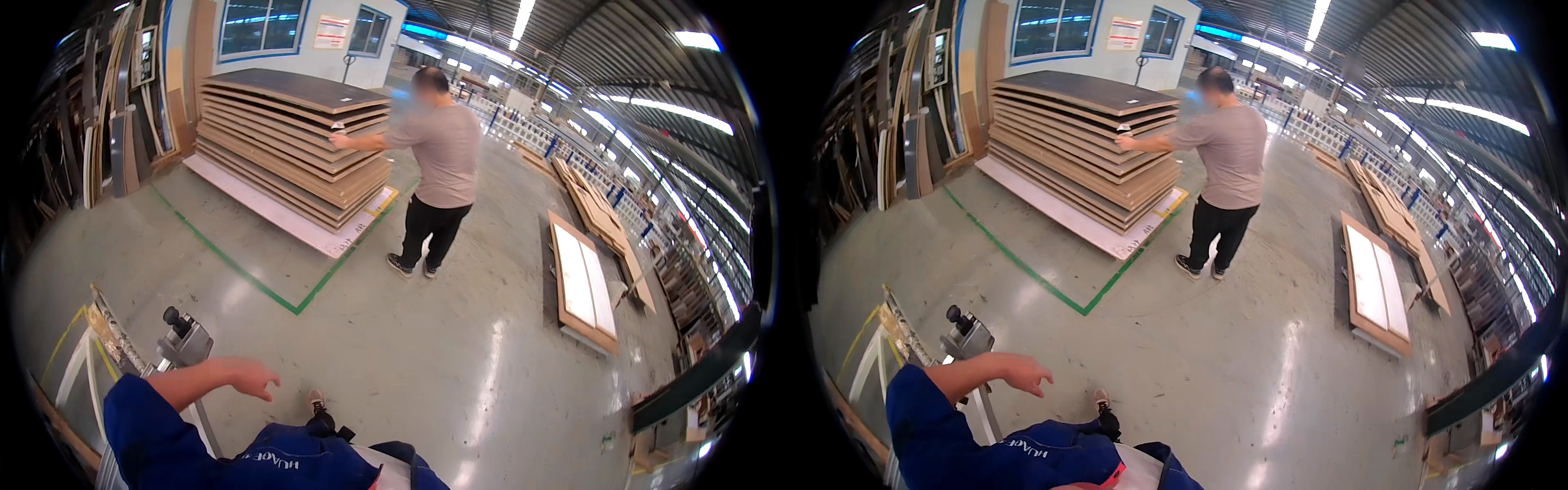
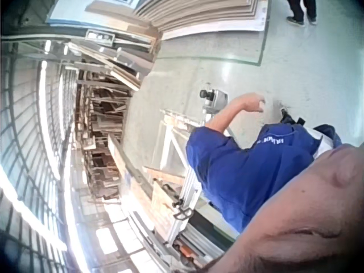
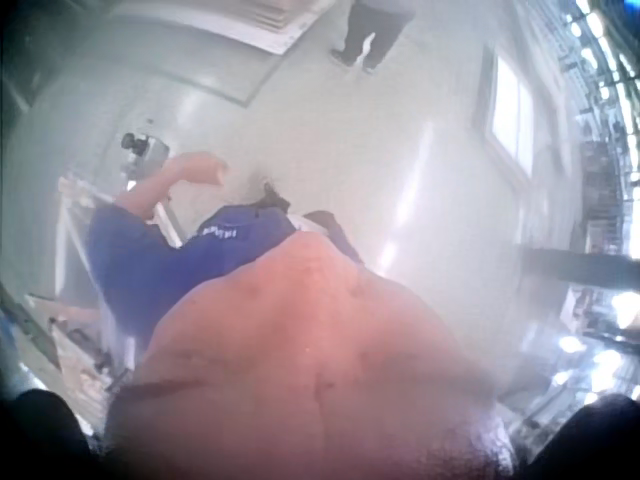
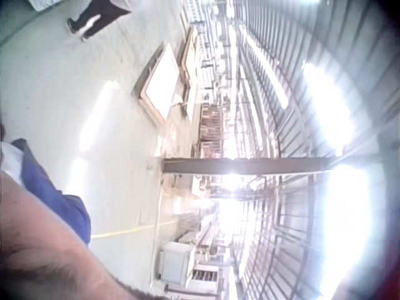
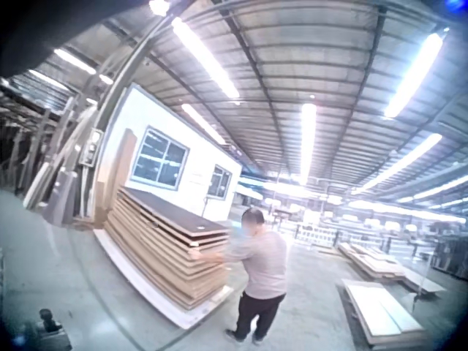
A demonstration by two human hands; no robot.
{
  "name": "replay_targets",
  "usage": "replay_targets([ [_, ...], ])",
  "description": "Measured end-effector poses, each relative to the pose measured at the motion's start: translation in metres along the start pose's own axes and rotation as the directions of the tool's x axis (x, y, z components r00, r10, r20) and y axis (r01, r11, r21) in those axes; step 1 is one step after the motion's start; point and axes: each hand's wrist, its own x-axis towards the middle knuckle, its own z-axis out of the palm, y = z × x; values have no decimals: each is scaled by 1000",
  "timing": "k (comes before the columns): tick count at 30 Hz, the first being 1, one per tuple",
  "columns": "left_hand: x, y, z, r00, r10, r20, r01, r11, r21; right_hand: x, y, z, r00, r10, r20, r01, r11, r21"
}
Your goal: The person removes a circular saw blade from a table saw, places it on the table, and installs a new blade. They secure the blade with a nut and tighten it using a wrench. The person then adjusts the saw's fence and moves a long piece of wood.
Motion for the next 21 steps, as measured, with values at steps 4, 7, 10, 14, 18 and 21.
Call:
replay_targets([
  [4,17,-67,-66,990,24,-135,-15,997,71,65,-117,-36,996,-61,-58,60,998,-15],
  [7,29,-124,-108,979,-7,-203,10,1000,14,101,-197,-53,990,-115,-83,111,992,-55],
  [10,51,-184,-124,955,-161,-247,172,985,21,132,-278,-51,983,-170,-67,163,982,-92],
  [14,59,-200,-135,988,-29,-154,4,987,-162,185,-386,-38,973,-228,-20,224,966,-126],
  [18,48,-278,-118,982,-124,-143,95,976,-194,242,-493,-2,955,-292,49,296,936,-193],
  [21,25,-352,-107,919,-306,-249,236,932,-274,281,-574,35,935,-336,111,354,903,-245],
])
